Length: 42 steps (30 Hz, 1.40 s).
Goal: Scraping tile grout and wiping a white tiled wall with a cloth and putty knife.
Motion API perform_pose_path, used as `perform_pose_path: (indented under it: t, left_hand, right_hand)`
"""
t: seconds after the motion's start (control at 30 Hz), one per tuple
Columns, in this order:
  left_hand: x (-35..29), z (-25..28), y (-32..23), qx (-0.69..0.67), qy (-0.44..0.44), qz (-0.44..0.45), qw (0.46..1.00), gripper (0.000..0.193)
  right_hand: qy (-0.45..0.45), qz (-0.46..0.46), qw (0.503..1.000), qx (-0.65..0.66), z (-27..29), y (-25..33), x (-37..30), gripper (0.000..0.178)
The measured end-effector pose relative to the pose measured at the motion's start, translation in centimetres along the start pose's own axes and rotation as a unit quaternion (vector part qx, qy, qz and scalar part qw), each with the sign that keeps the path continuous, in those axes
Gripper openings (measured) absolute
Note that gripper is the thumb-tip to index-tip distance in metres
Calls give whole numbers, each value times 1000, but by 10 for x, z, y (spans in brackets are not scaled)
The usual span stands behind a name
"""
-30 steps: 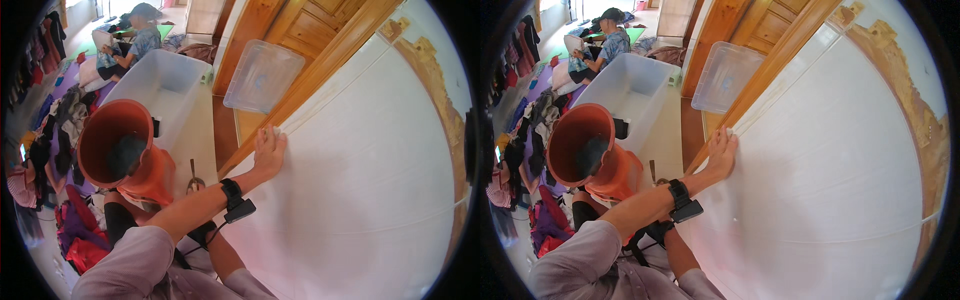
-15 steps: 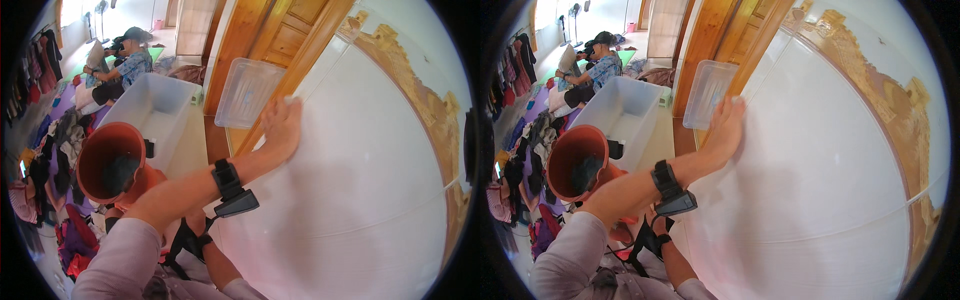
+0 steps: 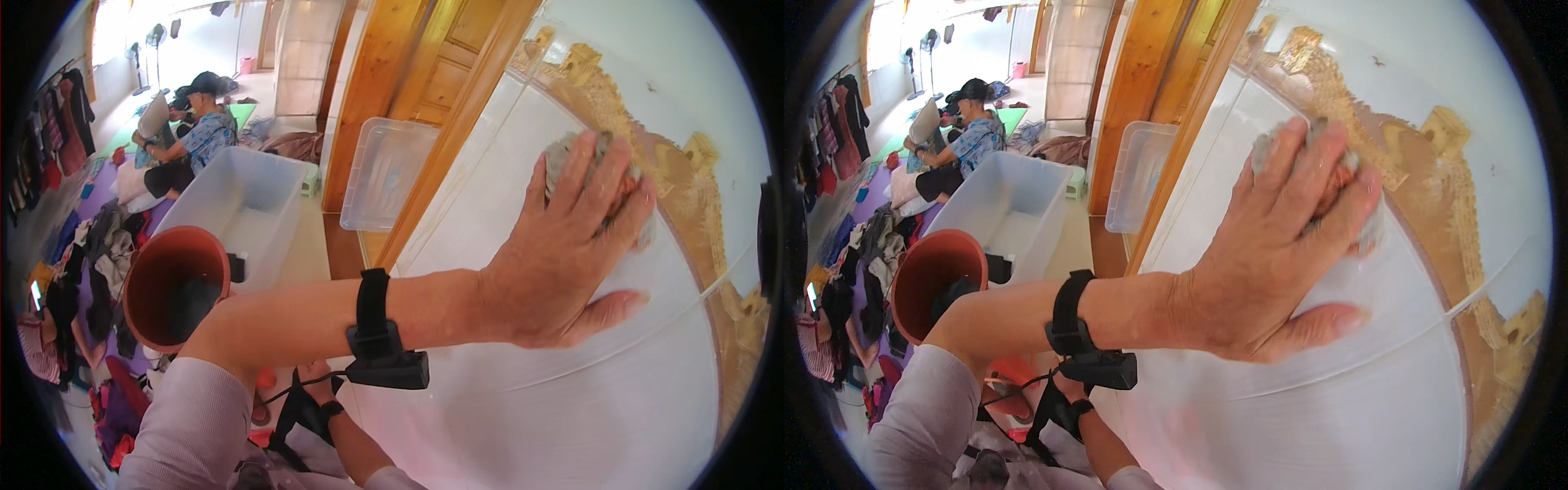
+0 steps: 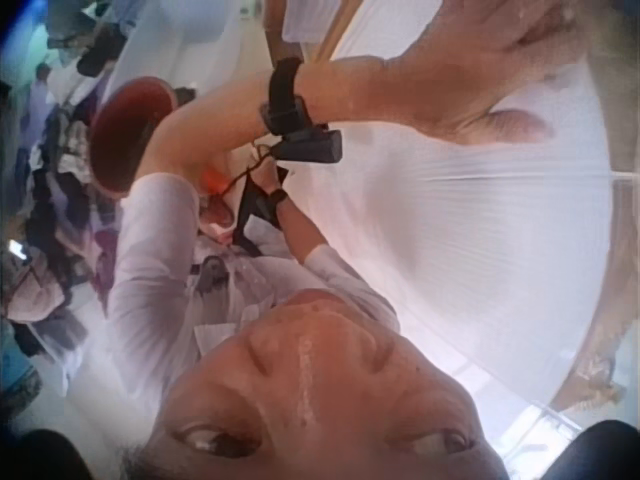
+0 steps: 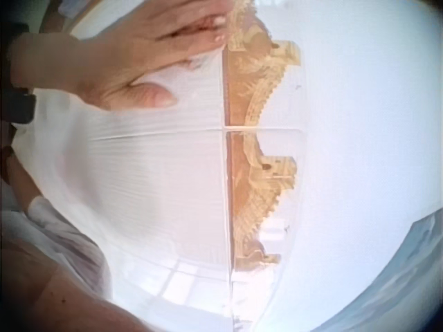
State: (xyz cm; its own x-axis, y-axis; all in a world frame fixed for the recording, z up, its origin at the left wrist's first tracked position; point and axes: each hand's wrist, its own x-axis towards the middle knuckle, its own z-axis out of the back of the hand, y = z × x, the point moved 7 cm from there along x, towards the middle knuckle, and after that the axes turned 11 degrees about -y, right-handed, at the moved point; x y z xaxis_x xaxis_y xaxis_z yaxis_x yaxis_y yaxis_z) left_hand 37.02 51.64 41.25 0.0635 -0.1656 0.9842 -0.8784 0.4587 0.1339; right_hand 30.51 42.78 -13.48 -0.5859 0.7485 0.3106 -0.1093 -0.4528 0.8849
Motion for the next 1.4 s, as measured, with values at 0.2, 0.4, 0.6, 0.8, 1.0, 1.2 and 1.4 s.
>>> perform_pose_path:
  t: [0.2, 0.4, 0.6, 0.8, 1.0, 1.2, 1.4]
  left_hand:
    - [14, 14, -17, -63, 93, -1, 994, 81]
    - [38, 15, 29, -29, 12, -24, 999, 78]
    - [86, 9, 87, -68, 7, 95, 993, 57]
    - [93, -3, 127, 19, -4, 241, 970, 58]
    - [78, -7, 50, 62, -110, 227, 966, 76]
    - [86, -7, -61, -110, -2, 66, 992, 84]
    - [60, 5, -78, -237, 24, -65, 969, 78]
  right_hand:
    - [-16, 75, 997, -31, -2, 17, 4, 27]
    - [8, -73, 997, 39, -4, 7, 1, 24]
    - [-13, -64, 997, 36, 4, 12, 6, 29]
    - [-11, -64, 997, 38, 2, 8, 4, 29]
    - [-10, -64, 998, 22, 1, 0, 6, 27]
    - [-39, 67, 996, 37, -4, -56, -6, 28]
    - [20, 74, 997, 12, -18, -29, -15, 27]
